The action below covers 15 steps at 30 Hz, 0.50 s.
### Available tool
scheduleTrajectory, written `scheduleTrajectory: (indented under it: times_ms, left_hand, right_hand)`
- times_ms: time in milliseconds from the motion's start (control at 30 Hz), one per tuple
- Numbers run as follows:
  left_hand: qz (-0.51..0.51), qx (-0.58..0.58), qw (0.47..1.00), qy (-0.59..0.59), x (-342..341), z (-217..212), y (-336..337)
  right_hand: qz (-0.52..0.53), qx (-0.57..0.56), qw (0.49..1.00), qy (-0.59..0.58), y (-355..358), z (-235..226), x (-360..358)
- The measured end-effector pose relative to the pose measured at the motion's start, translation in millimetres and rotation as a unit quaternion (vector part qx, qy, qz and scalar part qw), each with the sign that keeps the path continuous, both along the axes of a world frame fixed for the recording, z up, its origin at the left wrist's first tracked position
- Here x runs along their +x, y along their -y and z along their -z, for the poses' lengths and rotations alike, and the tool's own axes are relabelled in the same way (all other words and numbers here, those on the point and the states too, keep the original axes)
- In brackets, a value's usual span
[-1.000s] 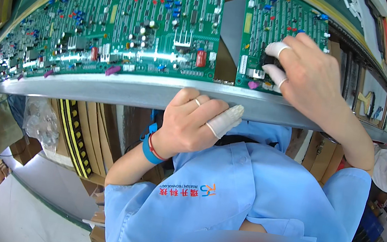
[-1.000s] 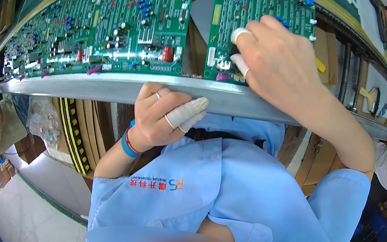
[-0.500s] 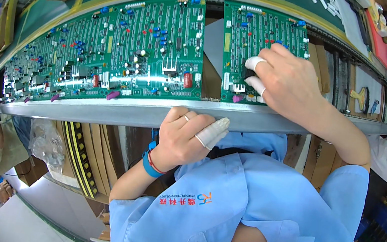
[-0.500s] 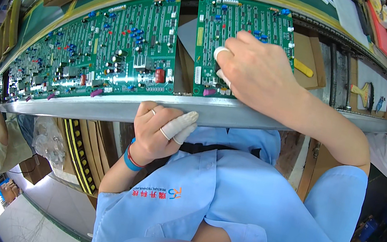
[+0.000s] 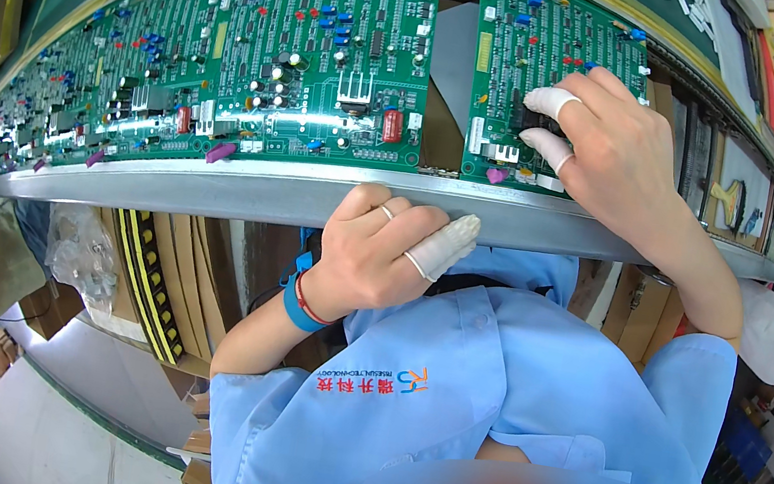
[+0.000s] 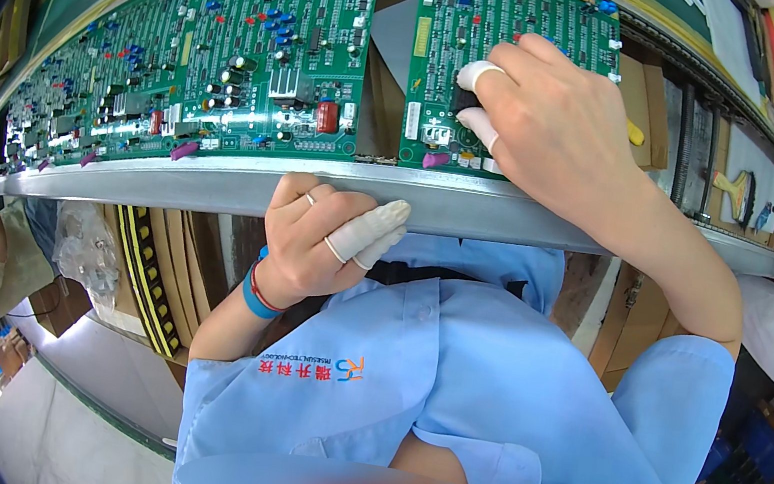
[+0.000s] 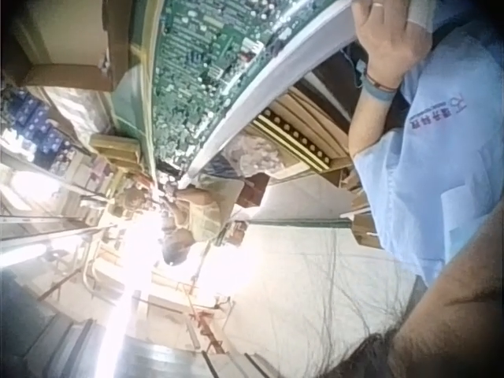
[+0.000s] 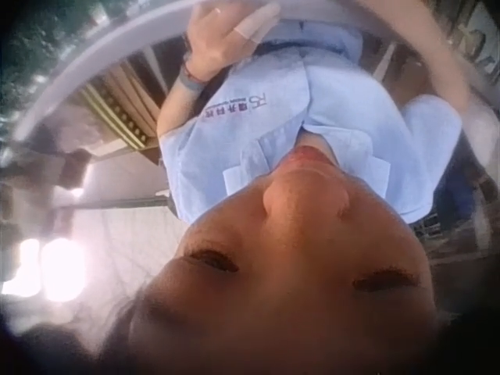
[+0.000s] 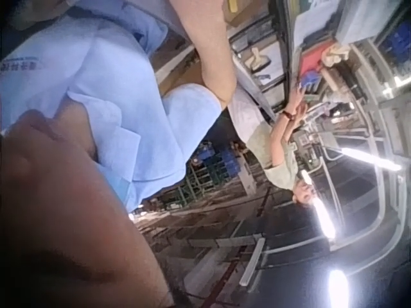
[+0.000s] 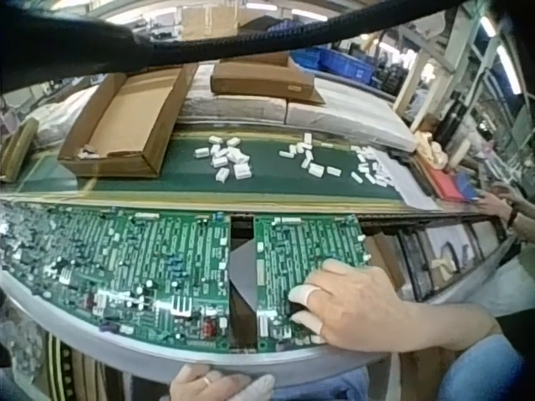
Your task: The person assembles printed circuit boards by hand on a production line, inserting capacitors, connectors, and transformers into the boards.
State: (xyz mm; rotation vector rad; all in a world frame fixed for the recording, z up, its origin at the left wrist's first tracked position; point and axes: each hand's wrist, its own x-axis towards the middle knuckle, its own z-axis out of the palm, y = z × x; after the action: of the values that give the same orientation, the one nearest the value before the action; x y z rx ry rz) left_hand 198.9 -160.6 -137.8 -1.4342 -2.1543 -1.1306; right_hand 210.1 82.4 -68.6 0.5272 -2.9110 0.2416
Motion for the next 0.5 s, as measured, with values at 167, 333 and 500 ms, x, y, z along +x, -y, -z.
scheduleTrajectory:
  times_ms: [167,333,500]
  left_hand:
    - [-0.002,-0.001,1.0,-0.006,-0.6,0.5,-0.1]
    - [-0.002,0.008,1.0,-0.024,-4.4,0.0,-1.3]
    - [0.014,0.016,0.999,-0.037,-7.2,-4.3,-2.3]
  right_hand:
    - [-0.014,0.001,1.0,-0.002,3.0,-1.9,-0.3]
    - [-0.015,0.026,0.999,0.016,-4.6,-11.0,-6.8]
    - [0.141,-0.085,0.983,-0.076,-99.6,-24.0,-95.0]
